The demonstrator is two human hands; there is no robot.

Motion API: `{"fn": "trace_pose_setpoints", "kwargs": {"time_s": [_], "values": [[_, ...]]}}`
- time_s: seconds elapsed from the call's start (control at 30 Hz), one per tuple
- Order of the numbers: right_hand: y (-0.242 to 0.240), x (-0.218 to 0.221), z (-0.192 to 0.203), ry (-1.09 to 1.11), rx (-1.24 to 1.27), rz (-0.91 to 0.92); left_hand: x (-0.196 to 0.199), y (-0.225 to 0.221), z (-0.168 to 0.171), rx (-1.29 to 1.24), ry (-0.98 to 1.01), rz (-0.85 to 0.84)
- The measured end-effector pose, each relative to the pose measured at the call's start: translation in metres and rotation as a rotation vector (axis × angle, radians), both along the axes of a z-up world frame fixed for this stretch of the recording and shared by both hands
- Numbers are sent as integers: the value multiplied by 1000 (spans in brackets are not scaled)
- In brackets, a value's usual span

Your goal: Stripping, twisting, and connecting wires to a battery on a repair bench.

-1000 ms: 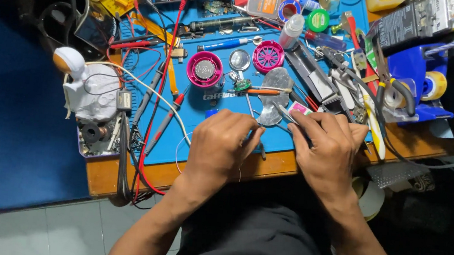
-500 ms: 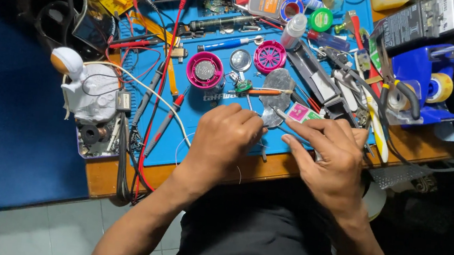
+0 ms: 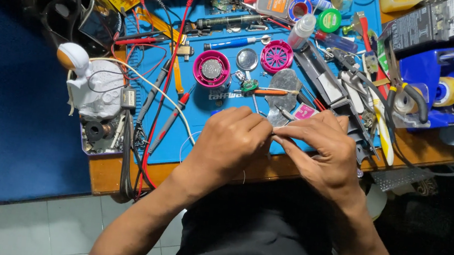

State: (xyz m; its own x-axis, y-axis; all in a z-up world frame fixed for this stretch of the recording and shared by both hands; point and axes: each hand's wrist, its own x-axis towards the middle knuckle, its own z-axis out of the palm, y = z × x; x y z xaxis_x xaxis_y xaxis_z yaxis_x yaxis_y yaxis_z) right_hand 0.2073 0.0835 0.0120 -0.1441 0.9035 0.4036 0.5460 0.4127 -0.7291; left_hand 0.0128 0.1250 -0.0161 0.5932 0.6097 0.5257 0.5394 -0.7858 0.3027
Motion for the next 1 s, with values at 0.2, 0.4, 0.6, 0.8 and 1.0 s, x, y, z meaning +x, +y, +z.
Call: {"fn": "trace_pose_setpoints", "kwargs": {"time_s": [0.2, 0.4, 0.6, 0.8, 1.0], "values": [[-2, 7, 8, 100, 2, 28, -11, 1, 28, -213, -134, -109], [-23, 10, 1, 337, -66, -220, -64, -1, 60, -429, -304, -55], [-42, 16, -33, 680, -153, -290, -82, -22, 70, -798, -527, 240], [-47, -3, -21, 654, -167, -252, -64, -15, 46, -440, -278, 20], [-58, -17, -20, 694, -281, -408, -25, -13, 4, -230, 37, -107]]}}
